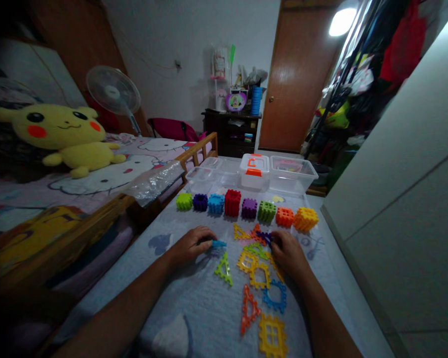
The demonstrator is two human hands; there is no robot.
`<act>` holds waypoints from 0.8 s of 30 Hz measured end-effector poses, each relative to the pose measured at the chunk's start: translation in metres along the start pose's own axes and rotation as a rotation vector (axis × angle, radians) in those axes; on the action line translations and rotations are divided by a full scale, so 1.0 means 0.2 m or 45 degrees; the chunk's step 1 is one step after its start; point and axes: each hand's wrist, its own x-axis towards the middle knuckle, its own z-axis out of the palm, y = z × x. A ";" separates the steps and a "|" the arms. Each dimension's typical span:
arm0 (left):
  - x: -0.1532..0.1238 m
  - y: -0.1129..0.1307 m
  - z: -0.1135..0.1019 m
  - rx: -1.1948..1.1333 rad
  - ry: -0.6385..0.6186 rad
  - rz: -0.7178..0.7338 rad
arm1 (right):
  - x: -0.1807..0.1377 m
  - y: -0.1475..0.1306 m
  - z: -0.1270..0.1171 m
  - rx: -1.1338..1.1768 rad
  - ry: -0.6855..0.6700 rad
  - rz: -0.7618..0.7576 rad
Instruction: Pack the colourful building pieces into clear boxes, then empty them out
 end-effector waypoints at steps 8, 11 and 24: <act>0.00 -0.01 0.01 -0.049 0.024 -0.163 | 0.00 0.00 0.00 0.035 0.015 0.001; 0.00 -0.02 0.02 0.127 0.110 -0.164 | 0.00 0.01 0.01 0.030 0.021 0.002; -0.01 -0.01 0.02 0.157 0.235 -0.048 | -0.01 0.00 0.00 -0.021 0.008 0.001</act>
